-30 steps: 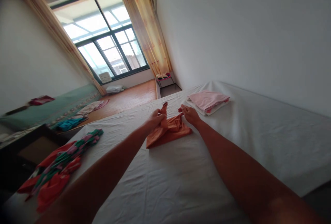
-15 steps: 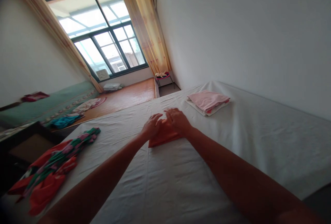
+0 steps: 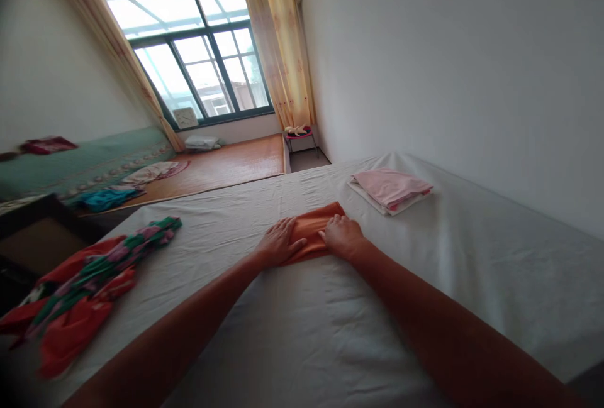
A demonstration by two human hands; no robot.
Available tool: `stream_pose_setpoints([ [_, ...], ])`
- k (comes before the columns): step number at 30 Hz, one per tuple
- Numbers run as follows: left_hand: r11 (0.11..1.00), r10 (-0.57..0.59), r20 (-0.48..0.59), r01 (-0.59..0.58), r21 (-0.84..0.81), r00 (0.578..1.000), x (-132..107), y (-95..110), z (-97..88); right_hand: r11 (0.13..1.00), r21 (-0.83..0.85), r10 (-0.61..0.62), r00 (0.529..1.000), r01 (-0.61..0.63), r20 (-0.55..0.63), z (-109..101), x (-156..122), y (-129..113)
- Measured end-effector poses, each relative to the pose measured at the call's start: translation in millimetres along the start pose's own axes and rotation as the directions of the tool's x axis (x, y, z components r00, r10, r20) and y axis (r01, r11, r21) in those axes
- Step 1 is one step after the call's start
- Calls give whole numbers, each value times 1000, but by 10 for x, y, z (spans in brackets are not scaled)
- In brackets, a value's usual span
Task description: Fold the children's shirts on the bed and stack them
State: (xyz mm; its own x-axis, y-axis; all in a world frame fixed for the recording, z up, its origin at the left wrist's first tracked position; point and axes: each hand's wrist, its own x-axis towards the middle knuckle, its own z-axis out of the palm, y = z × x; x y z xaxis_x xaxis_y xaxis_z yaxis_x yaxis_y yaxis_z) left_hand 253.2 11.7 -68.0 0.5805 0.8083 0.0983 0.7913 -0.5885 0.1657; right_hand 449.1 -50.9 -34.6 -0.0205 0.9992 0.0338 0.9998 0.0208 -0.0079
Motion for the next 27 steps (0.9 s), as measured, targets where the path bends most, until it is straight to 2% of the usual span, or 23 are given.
stream_pose_setpoints([
  [2,1000,7,-24,-8,-2,1000,-32,-54,32,1000,-29,10,1000,-11,-19,-78,-22,8],
  [4,1000,15,-68,-16,-9,998,-67,-84,70,998,-39,-45,990,40,-136,-86,-7,17],
  [6,998,61,-113,-63,-10,992,-100,-90,91,985,-24,-172,946,173,-276,-14,40,9],
  [7,995,101,-126,-103,-13,987,-116,-88,91,965,-7,-250,917,261,-310,50,73,-1],
  [9,982,182,-126,-187,-28,975,-150,-74,74,917,45,-367,882,397,-297,217,156,-20],
  [10,976,210,-113,-215,-39,971,-169,-65,60,907,73,-384,884,416,-268,310,204,-20],
  [12,970,234,-63,-238,-54,970,-210,-46,31,930,109,-323,922,352,-215,485,312,17],
  [15,971,233,24,-232,-51,972,-269,-26,3,978,125,-136,968,165,-210,668,473,148],
  [18,971,235,48,-232,-58,971,-310,-26,0,979,204,68,965,-15,-252,726,576,278],
  [21,966,252,26,-250,-69,967,-330,-45,11,936,349,154,947,-49,-280,656,599,344],
  [23,961,267,9,-266,-77,964,-339,-60,19,871,490,192,945,-39,-265,551,590,374],
  [24,958,274,-1,-273,-83,962,-343,-67,21,811,583,225,948,-54,-225,487,585,391],
  [25,956,280,-10,-279,-90,960,-349,-74,22,729,680,243,958,-79,-149,419,579,413],
  [27,952,287,-27,-289,-104,957,-363,-82,17,541,828,195,979,-151,51,290,568,461],
])
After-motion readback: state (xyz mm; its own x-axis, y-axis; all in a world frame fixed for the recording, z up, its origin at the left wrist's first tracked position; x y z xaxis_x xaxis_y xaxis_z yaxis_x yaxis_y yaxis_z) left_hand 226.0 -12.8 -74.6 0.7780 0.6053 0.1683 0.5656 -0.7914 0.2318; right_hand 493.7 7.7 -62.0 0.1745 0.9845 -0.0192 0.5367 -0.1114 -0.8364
